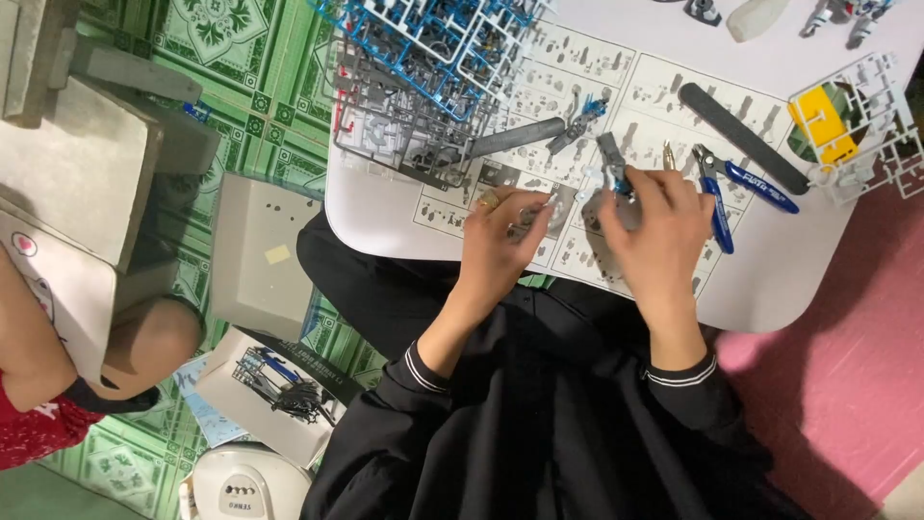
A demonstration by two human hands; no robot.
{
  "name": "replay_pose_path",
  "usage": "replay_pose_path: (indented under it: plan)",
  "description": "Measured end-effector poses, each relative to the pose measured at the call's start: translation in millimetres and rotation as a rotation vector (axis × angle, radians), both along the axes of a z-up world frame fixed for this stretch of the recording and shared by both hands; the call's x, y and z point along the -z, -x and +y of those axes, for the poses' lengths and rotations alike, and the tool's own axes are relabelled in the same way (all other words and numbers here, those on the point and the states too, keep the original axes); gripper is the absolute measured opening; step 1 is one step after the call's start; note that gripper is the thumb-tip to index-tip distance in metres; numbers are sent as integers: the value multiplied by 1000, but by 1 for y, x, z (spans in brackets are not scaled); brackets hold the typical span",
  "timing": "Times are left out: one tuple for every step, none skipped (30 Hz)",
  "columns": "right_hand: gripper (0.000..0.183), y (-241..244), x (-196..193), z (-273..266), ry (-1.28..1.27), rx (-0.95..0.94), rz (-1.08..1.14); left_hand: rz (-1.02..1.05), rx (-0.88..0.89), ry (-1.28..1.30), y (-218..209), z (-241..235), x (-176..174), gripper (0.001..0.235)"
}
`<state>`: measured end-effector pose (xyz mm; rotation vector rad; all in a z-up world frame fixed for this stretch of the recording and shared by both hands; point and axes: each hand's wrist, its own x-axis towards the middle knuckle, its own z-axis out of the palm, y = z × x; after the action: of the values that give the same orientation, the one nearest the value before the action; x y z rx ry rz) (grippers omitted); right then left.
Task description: The person assembles small plastic model parts by hand, fitting pieces together and using a yellow sanding block to smooth edges. The task involves handling small components and referencing an instruction sheet on the table.
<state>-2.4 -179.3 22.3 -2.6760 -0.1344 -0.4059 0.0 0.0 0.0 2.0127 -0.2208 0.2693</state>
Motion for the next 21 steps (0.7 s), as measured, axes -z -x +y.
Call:
replay_pose_path:
  plan:
    - [21,0,-1,-1,3,-5,0,0,-5,3,2,2,-2,13]
    - [19,1,-2,-3,-177,-10,49,30,14,92,4,4,-3,13]
    - [18,2,-3,-5,-358,-12,99,62,37,180,5,7,-5,13]
    - [18,4,-4,-4,-356,-14,101,63,34,182,6,7,-11,13]
    - [16,7,-4,-4,-587,-11,170,75,36,230,7,6,-16,13]
    - [15,9,-5,-4,-818,-10,240,86,38,277,7,5,-21,13]
    - [15,14,1,-5,-816,-12,240,84,37,279,9,6,-27,13]
    - [21,18,6,-6,-1084,-9,309,98,35,310,10,6,-33,12]
    - [28,21,12,-8,-1352,-7,375,108,35,339,9,7,-39,12]
    - [28,22,8,-5,-1351,-12,370,102,35,339,10,7,-44,12]
    - [32,25,5,-2,-1510,-40,426,104,36,356,12,7,-50,11]
    - [36,29,1,1,-1669,-69,483,106,38,373,15,7,-55,11]
    - [36,31,2,1,-1670,-73,479,101,39,372,16,7,-58,11]
    - [38,33,4,1,-1740,-91,480,87,42,381,17,7,-60,12]
    - [41,38,5,2,-1815,-100,488,82,44,388,21,8,-62,13]
    - [41,37,2,3,-1818,-96,490,87,45,385,21,7,-66,13]
    - [42,36,1,3,-1856,-118,472,78,49,384,21,6,-69,14]
    - [43,35,-1,4,-1893,-140,453,69,53,382,21,5,-72,15]
    - [43,33,3,3,-1897,-138,450,71,56,378,19,3,-74,15]
    - [45,32,8,1,-1894,-172,446,81,66,409,18,1,-75,16]
    - [48,34,13,0,-1892,-195,444,102,77,440,19,-2,-76,17]
